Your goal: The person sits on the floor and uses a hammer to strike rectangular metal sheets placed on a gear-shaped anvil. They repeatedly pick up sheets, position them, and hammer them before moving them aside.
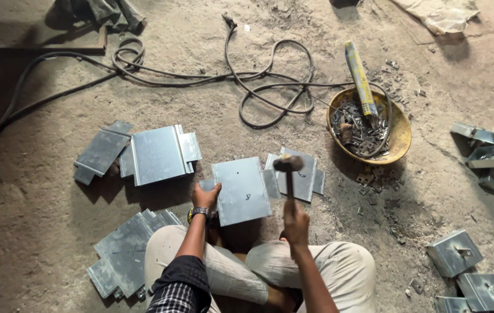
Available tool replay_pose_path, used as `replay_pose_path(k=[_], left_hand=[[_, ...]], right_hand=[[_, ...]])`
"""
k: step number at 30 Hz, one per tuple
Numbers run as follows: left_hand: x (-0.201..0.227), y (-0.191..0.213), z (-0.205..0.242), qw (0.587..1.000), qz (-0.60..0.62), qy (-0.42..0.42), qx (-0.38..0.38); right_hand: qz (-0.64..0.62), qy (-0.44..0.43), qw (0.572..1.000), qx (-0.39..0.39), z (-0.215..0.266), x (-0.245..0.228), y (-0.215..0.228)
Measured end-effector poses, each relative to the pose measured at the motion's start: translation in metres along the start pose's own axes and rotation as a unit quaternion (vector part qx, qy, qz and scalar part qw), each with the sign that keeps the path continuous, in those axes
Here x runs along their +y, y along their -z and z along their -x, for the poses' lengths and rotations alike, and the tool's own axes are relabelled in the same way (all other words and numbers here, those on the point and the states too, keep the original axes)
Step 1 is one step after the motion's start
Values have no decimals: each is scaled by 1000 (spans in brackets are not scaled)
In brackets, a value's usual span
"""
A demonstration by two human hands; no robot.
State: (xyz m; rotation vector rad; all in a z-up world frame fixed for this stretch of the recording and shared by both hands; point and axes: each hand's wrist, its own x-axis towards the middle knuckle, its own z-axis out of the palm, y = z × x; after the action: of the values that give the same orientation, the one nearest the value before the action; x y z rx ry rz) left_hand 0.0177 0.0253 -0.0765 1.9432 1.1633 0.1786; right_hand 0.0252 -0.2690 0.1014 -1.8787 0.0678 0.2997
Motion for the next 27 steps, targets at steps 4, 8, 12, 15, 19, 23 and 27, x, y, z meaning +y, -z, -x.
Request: replay_pose_path(k=[4,8,12,15,19,23,27], left_hand=[[2,-5,-11,999,5,-34,-1],[4,-6,-17,998,10,-58,17],[1,-9,-14,998,-6,-58,29],[1,-5,-22,997,2,-52,49],[0,-12,-25,996,42,-65,54],[-3,-12,-22,994,37,-68,73],[-2,-15,-18,993,14,-75,95]], right_hand=[[-77,221,972,33,4,-4,14],[-94,259,960,50,-6,1,-12],[106,-92,990,-26,-3,4,-19],[36,-30,999,3,1,-2,-1],[-40,212,975,49,4,-1,28],[-136,324,935,44,-3,14,4],[91,150,985,9,-8,21,-20]])
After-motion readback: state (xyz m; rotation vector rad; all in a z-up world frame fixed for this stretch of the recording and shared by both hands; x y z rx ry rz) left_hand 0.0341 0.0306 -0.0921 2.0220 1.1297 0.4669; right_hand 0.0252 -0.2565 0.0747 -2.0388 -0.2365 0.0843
